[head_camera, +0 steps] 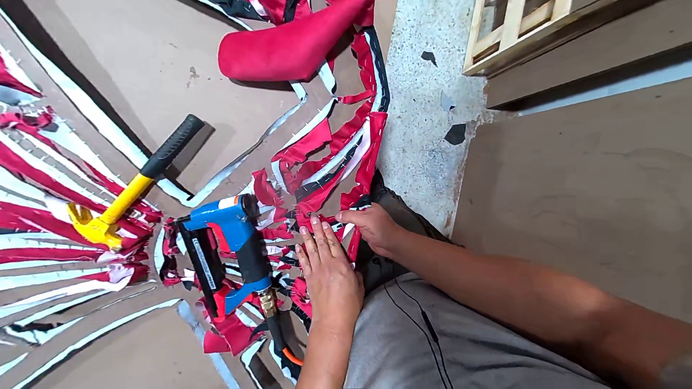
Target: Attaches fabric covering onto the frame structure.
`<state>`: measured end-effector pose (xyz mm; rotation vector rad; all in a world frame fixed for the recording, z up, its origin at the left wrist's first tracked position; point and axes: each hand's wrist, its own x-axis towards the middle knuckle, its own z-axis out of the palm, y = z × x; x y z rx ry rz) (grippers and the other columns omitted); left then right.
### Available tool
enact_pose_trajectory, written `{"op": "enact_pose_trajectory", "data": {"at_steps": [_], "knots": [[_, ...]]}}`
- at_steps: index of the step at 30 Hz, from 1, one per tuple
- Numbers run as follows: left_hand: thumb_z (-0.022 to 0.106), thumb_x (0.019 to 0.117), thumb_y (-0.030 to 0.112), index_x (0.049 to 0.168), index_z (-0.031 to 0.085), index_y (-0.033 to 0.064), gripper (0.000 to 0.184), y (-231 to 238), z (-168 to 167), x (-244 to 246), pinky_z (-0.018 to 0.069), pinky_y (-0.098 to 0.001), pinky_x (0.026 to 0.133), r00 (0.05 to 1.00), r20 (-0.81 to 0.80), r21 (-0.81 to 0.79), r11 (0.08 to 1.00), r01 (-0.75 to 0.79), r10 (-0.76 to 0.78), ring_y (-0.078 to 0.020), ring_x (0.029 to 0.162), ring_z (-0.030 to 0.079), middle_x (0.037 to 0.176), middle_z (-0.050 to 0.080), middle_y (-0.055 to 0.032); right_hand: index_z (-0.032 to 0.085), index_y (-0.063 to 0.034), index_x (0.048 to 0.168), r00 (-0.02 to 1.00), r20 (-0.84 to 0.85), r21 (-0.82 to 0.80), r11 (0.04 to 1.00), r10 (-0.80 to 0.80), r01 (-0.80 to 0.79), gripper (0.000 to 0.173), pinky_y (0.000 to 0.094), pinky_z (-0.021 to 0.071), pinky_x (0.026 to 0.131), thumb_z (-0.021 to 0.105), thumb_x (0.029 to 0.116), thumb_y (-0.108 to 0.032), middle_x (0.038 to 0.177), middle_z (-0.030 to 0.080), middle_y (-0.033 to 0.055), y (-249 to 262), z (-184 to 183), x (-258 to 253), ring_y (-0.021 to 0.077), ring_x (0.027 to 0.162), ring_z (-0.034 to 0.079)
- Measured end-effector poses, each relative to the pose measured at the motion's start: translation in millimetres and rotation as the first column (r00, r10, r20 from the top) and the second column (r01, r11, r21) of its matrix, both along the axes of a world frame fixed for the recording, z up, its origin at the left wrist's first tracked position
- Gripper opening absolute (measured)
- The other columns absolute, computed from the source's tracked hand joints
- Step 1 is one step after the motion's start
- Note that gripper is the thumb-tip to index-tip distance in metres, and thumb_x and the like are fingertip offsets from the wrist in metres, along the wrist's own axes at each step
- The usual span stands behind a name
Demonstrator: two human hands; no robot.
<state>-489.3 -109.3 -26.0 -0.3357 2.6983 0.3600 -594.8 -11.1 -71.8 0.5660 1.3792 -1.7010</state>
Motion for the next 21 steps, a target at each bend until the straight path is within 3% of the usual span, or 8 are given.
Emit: {"op": "enact_pose_trajectory", "data": {"at_steps": [8,11,14,21], "knots": [[0.088,0.0635,0.021,0.158,0.028,-0.0084,0.115,0.1,6.3,3.6,0.0197,-0.0633,0.123,0.998,0.061,0.021,0.999,-0.024,0.022,-0.0426,0.156,0.018,0.170,0.015,-0.0215,0.065,0.0019,0.112,0.998,0.060,-0.061,0.998,-0.001,0.005,0.027,0.0412,0.0600,0.088,0.076,0.0896,-0.009,0.102,0.072,0.0136,3.6,1.6,2.0,0.0205,0.095,0.071],[0.086,0.0638,0.020,0.158,0.026,-0.0087,0.116,0.3,6.5,5.3,0.0203,-0.0639,0.122,0.999,0.051,0.032,0.999,-0.021,0.019,-0.0419,0.156,0.017,0.170,0.014,-0.0216,0.065,0.0014,0.112,0.997,0.070,-0.037,0.999,0.019,-0.016,0.027,0.0396,0.0606,0.085,0.075,0.0891,-0.007,0.099,0.072,0.0126,4.4,4.7,0.7,0.0192,0.092,0.071],[0.086,0.0605,0.015,0.157,0.031,-0.0068,0.114,-4.5,16.6,5.9,0.0196,-0.0631,0.123,0.999,0.028,0.085,0.996,-0.042,0.040,-0.0412,0.156,0.020,0.170,0.019,-0.0200,0.065,0.0007,0.110,0.993,0.119,-0.003,1.000,0.013,-0.013,0.026,0.0388,0.0613,0.082,0.076,0.0870,-0.006,0.097,0.072,0.0124,1.2,19.1,-0.6,0.0190,0.089,0.072],[0.088,0.0587,0.012,0.157,0.034,-0.0054,0.114,-11.7,12.8,14.1,0.0196,-0.0631,0.123,0.997,0.048,0.142,0.987,-0.072,0.065,-0.0418,0.156,0.019,0.170,0.019,-0.0186,0.063,-0.0003,0.118,0.979,0.205,0.053,0.998,0.007,-0.018,0.035,0.0424,0.0593,0.088,0.076,0.0901,-0.017,0.106,0.072,0.0139,-8.5,21.6,22.7,0.0219,0.099,0.071]]}}
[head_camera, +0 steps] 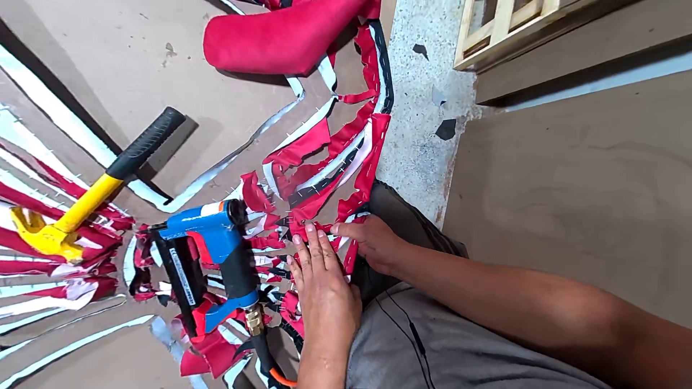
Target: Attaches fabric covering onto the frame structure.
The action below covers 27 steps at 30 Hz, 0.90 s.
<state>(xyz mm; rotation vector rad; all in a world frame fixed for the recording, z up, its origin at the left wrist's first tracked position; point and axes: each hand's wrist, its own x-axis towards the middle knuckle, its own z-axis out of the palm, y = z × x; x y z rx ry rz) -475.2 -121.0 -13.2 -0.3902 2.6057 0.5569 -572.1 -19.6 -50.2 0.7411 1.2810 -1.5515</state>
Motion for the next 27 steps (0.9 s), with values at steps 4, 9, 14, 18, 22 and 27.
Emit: {"op": "enact_pose_trajectory", "data": {"at_steps": [4,9,14,18,22,27], "knots": [[0.087,0.0634,0.015,0.154,0.038,-0.0060,0.105,1.0,-6.2,4.6,0.0207,-0.0646,0.122,1.000,-0.022,-0.011,1.000,0.000,0.000,-0.0428,0.156,0.019,0.169,0.021,-0.0198,0.062,-0.0030,0.120,0.999,-0.017,-0.031,0.999,-0.037,0.037,0.039,0.0427,0.0566,0.093,0.079,0.0871,-0.016,0.112,0.070,0.0113,-5.6,1.8,11.4,0.0199,0.105,0.068],[0.088,0.0624,0.014,0.156,0.035,-0.0052,0.109,-0.4,7.5,2.3,0.0194,-0.0644,0.123,1.000,-0.002,0.005,1.000,0.013,-0.013,-0.0425,0.156,0.018,0.170,0.018,-0.0187,0.067,-0.0003,0.106,0.978,-0.170,-0.077,0.991,-0.120,0.108,0.026,0.0411,0.0578,0.090,0.076,0.0832,-0.007,0.102,0.072,0.0124,-7.0,-0.3,17.0,0.0198,0.099,0.069],[0.088,0.0600,0.013,0.158,0.033,-0.0035,0.114,-1.5,3.6,3.7,0.0178,-0.0640,0.123,1.000,-0.001,0.011,1.000,0.003,-0.003,-0.0405,0.157,0.017,0.171,0.019,-0.0166,0.066,-0.0025,0.113,0.988,-0.142,0.004,0.998,-0.063,0.064,0.031,0.0403,0.0567,0.094,0.078,0.0914,-0.021,0.106,0.072,0.0102,-9.5,2.7,17.0,0.0175,0.103,0.069],[0.090,0.0588,0.014,0.155,0.037,-0.0051,0.111,0.4,1.4,0.9,0.0198,-0.0654,0.122,1.000,0.005,0.006,1.000,0.004,-0.004,-0.0418,0.156,0.018,0.171,0.016,-0.0182,0.068,-0.0014,0.105,0.982,-0.121,-0.018,0.990,-0.142,0.141,0.024,0.0402,0.0570,0.090,0.078,0.0859,-0.011,0.102,0.072,0.0107,-13.0,-0.5,15.1,0.0179,0.100,0.069],[0.090,0.0594,0.016,0.156,0.036,-0.0055,0.113,0.5,-0.5,4.4,0.0169,-0.0671,0.122,1.000,0.018,0.009,1.000,0.006,-0.007,-0.0428,0.157,0.015,0.172,0.012,-0.0185,0.067,0.0003,0.104,0.967,-0.128,-0.049,0.975,-0.221,0.216,0.022,0.0399,0.0573,0.088,0.075,0.0847,-0.004,0.101,0.071,0.0123,-15.2,-2.2,20.5,0.0188,0.098,0.069],[0.089,0.0611,0.018,0.157,0.033,-0.0053,0.114,-0.4,-7.4,9.8,0.0174,-0.0680,0.121,1.000,-0.008,-0.001,1.000,0.025,-0.025,-0.0434,0.157,0.013,0.172,0.011,-0.0174,0.068,-0.0007,0.103,0.970,-0.105,0.029,0.975,-0.218,0.222,0.024,0.0413,0.0572,0.089,0.078,0.0815,-0.005,0.102,0.071,0.0120,-17.4,-6.4,22.4,0.0194,0.099,0.069]]}}
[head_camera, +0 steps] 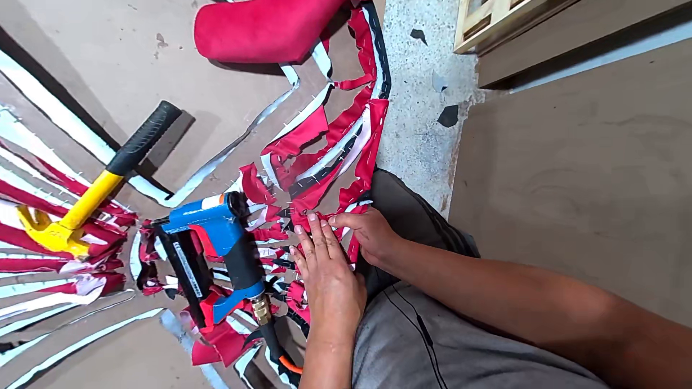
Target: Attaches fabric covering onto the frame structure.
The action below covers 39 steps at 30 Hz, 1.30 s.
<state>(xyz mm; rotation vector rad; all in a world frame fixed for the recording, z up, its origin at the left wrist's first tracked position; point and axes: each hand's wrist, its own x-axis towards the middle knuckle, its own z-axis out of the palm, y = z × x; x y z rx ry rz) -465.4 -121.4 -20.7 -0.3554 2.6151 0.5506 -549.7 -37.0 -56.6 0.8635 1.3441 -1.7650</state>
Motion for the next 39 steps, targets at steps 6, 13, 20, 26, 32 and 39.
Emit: {"op": "enact_pose_trajectory", "data": {"at_steps": [6,13,20,26,32,39], "knots": [[0.078,0.0715,0.036,0.160,0.030,-0.0001,0.108,-2.9,-16.7,24.6,0.0170,-0.0663,0.123,0.982,-0.176,0.068,0.996,-0.057,0.069,-0.0375,0.157,0.017,0.171,0.019,-0.0146,0.067,-0.0006,0.112,0.984,-0.005,-0.070,0.982,0.177,-0.177,0.028,0.0406,0.0582,0.091,0.076,0.0914,-0.016,0.104,0.072,0.0112,14.9,-1.9,-5.1,0.0183,0.098,0.070],[0.066,0.0955,0.015,0.108,0.076,0.0019,0.020,8.4,44.7,99.3,0.0603,-0.0320,0.093,0.766,0.029,0.684,0.546,-0.484,0.642,-0.0142,0.108,0.071,0.115,0.074,-0.0097,0.074,-0.0116,0.090,0.147,-0.140,0.723,0.202,0.979,-0.661,0.037,0.0444,0.0600,0.068,0.064,0.0996,-0.045,0.075,0.071,0.0012,66.8,45.5,-71.6,0.0152,0.070,0.070],[0.040,0.1078,0.028,0.130,0.054,-0.0108,0.047,91.7,-15.5,85.7,0.0562,-0.0386,0.100,0.218,0.668,0.705,-0.510,-0.493,0.711,-0.0235,0.112,0.070,0.121,0.071,-0.0173,0.051,-0.0129,0.151,-0.879,-0.323,0.928,-0.062,0.351,-0.366,0.055,0.0521,0.0244,0.126,0.061,0.0972,-0.018,0.161,0.043,0.0063,35.8,18.1,-122.3,0.0251,0.151,0.035],[0.044,0.1094,0.034,0.125,0.054,0.0049,0.035,118.1,-45.8,-5.7,0.0634,-0.0477,0.081,-0.432,0.659,0.716,-0.689,0.113,0.615,-0.0281,0.089,0.074,0.100,0.073,-0.0139,0.044,-0.0145,0.157,-0.965,-0.254,0.966,-0.067,-0.072,-0.249,0.062,0.0619,0.0172,0.126,0.052,0.0980,0.001,0.166,0.037,0.0015,15.0,-14.5,-162.8,0.0270,0.155,0.028],[0.043,0.1107,0.027,0.117,0.056,0.0060,0.026,113.6,-37.3,-19.5,0.0627,-0.0412,0.080,-0.713,0.442,0.801,-0.597,0.041,0.544,-0.0198,0.087,0.072,0.096,0.070,-0.0073,0.042,-0.0128,0.158,-0.969,-0.201,0.979,-0.051,-0.147,-0.195,0.065,0.0712,0.0183,0.121,0.058,0.0956,-0.002,0.166,0.036,0.0022,9.4,-11.3,-163.7,0.0346,0.154,0.028],[0.048,0.1083,0.016,0.112,0.058,0.0031,0.017,112.8,-28.7,-29.3,0.0635,-0.0398,0.074,-0.773,0.351,0.827,-0.562,-0.009,0.529,-0.0196,0.074,0.072,0.084,0.070,-0.0083,0.034,-0.0040,0.159,-0.977,-0.079,0.983,-0.176,-0.196,-0.044,0.066,0.0755,0.0223,0.115,0.058,0.0977,-0.004,0.169,0.026,0.0130,1.2,9.5,-159.7,0.0425,0.152,0.028]]}}
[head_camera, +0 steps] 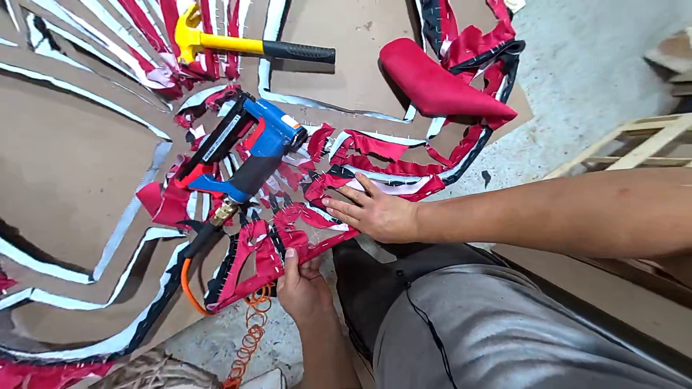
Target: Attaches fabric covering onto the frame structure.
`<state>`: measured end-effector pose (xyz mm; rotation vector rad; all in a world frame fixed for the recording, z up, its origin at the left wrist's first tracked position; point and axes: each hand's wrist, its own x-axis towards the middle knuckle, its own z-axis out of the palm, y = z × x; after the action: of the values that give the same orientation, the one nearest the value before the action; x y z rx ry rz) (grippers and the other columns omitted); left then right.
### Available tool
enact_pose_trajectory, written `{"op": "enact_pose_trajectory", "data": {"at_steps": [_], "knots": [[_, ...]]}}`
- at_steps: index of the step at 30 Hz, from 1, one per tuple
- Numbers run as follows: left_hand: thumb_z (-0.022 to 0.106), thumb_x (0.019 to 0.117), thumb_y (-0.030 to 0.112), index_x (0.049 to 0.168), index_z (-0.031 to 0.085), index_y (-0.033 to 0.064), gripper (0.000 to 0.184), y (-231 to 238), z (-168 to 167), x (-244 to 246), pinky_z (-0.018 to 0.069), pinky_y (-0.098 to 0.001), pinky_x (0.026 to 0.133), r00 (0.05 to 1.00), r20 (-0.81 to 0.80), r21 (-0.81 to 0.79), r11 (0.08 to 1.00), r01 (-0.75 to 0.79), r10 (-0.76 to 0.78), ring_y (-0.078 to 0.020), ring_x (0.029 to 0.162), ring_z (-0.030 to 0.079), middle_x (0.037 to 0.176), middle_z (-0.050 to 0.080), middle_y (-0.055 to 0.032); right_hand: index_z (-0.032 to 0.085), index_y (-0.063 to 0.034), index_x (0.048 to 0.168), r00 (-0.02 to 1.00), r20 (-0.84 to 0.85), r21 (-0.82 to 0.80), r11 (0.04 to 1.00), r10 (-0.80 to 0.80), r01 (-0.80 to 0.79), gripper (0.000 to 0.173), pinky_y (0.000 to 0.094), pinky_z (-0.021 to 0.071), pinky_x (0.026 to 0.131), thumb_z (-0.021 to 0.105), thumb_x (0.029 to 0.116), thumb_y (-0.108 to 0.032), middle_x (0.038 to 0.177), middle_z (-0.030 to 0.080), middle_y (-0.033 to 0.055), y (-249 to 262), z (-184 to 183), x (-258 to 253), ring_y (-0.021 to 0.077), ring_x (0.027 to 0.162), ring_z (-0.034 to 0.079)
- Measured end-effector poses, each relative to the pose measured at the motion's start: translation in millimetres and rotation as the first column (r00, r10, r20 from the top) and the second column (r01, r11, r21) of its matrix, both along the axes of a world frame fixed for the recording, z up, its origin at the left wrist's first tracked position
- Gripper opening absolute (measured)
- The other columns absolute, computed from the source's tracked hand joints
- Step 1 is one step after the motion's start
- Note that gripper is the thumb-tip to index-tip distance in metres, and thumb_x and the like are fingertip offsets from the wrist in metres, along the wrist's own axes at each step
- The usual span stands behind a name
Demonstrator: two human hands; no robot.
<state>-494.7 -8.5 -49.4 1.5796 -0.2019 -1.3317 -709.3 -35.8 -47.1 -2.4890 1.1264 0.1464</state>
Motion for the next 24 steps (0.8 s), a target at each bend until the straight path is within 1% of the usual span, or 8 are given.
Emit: {"op": "enact_pose_trajectory", "data": {"at_steps": [7,10,11,12,13,16,21,24], "knots": [[0.047,0.1089,0.018,0.117,0.055,0.0048,0.018,0.4,3.4,0.3,0.0636,-0.0430,0.079,1.000,0.001,0.005,1.000,-0.026,0.026,-0.0216,0.081,0.073,0.089,0.070,-0.0085,0.031,0.0031,0.158,0.995,-0.095,0.042,0.998,0.044,-0.040,0.061,0.0745,0.0248,0.114,0.054,0.1014,-0.005,0.168,0.021,0.0228,-3.5,10.5,12.1,0.0476,0.152,0.026],[0.035,0.1115,0.039,0.119,0.056,0.0155,0.032,14.6,-4.4,-24.1,0.0611,-0.0384,0.084,0.976,-0.193,-0.092,0.992,0.085,-0.101,-0.0140,0.088,0.072,0.091,0.072,0.0005,0.032,0.0035,0.158,0.992,-0.109,0.070,0.996,0.063,-0.055,0.060,0.0746,0.0250,0.114,0.053,0.1022,-0.007,0.168,0.021,0.0239,-5.4,15.8,13.5,0.0485,0.152,0.026],[0.041,0.1090,0.044,0.115,0.061,0.0185,0.033,16.6,-6.6,-36.7,0.0607,-0.0372,0.085,0.948,-0.292,-0.122,0.988,0.099,-0.131,-0.0124,0.089,0.072,0.092,0.073,0.0019,0.032,0.0041,0.157,0.992,-0.106,0.068,0.996,0.070,-0.063,0.059,0.0746,0.0256,0.114,0.052,0.1025,-0.007,0.168,0.021,0.0244,-6.7,16.1,13.7,0.0489,0.151,0.026],[0.051,0.1053,0.043,0.114,0.065,0.0188,0.029,17.1,-10.2,-47.7,0.0600,-0.0374,0.088,0.906,-0.398,-0.151,0.984,0.095,-0.148,-0.0126,0.093,0.072,0.097,0.074,0.0009,0.032,0.0051,0.157,0.991,-0.106,0.069,0.995,0.080,-0.073,0.059,0.0742,0.0263,0.114,0.052,0.1030,-0.008,0.167,0.022,0.0254,-6.9,16.7,14.0,0.0495,0.151,0.027],[0.055,0.1049,0.036,0.119,0.065,0.0159,0.027,15.2,-14.1,-56.2,0.0586,-0.0390,0.094,0.858,-0.486,-0.187,0.979,0.083,-0.165,-0.0142,0.103,0.070,0.108,0.073,-0.0019,0.032,0.0059,0.157,0.989,-0.119,0.067,0.994,0.092,-0.085,0.059,0.0734,0.0276,0.114,0.051,0.1030,-0.007,0.167,0.023,0.0263,-6.5,17.2,14.7,0.0499,0.150,0.028],[0.051,0.1081,0.023,0.125,0.064,0.0086,0.026,4.2,-19.5,-69.9,0.0583,-0.0369,0.096,0.857,-0.497,-0.160,0.985,0.059,-0.133,-0.0152,0.111,0.068,0.119,0.070,-0.0057,0.036,0.0082,0.153,0.982,-0.146,0.017,0.992,0.124,-0.122,0.056,0.0706,0.0280,0.115,0.053,0.1016,-0.006,0.163,0.029,0.0298,-7.2,16.0,15.5,0.0501,0.147,0.034],[0.052,0.1076,0.018,0.122,0.065,0.0029,0.025,4.1,-9.9,-67.8,0.0598,-0.0360,0.093,0.898,-0.429,-0.156,0.987,0.033,-0.098,-0.0171,0.106,0.071,0.114,0.072,-0.0097,0.039,0.0122,0.150,0.960,-0.201,-0.032,0.978,0.194,-0.204,0.051,0.0667,0.0273,0.118,0.048,0.1033,-0.008,0.159,0.033,0.0338,-10.1,26.1,18.5,0.0488,0.146,0.037],[0.049,0.1085,0.019,0.122,0.065,0.0043,0.026,4.0,-8.2,-65.2,0.0596,-0.0373,0.093,0.887,-0.446,-0.175,0.984,0.046,-0.121,-0.0164,0.107,0.070,0.115,0.071,-0.0085,0.032,0.0132,0.153,0.942,-0.253,0.020,0.975,0.220,-0.222,0.052,0.0630,0.0217,0.122,0.043,0.1058,-0.007,0.160,0.030,0.0346,-15.5,39.6,23.1,0.0471,0.150,0.031]]}}
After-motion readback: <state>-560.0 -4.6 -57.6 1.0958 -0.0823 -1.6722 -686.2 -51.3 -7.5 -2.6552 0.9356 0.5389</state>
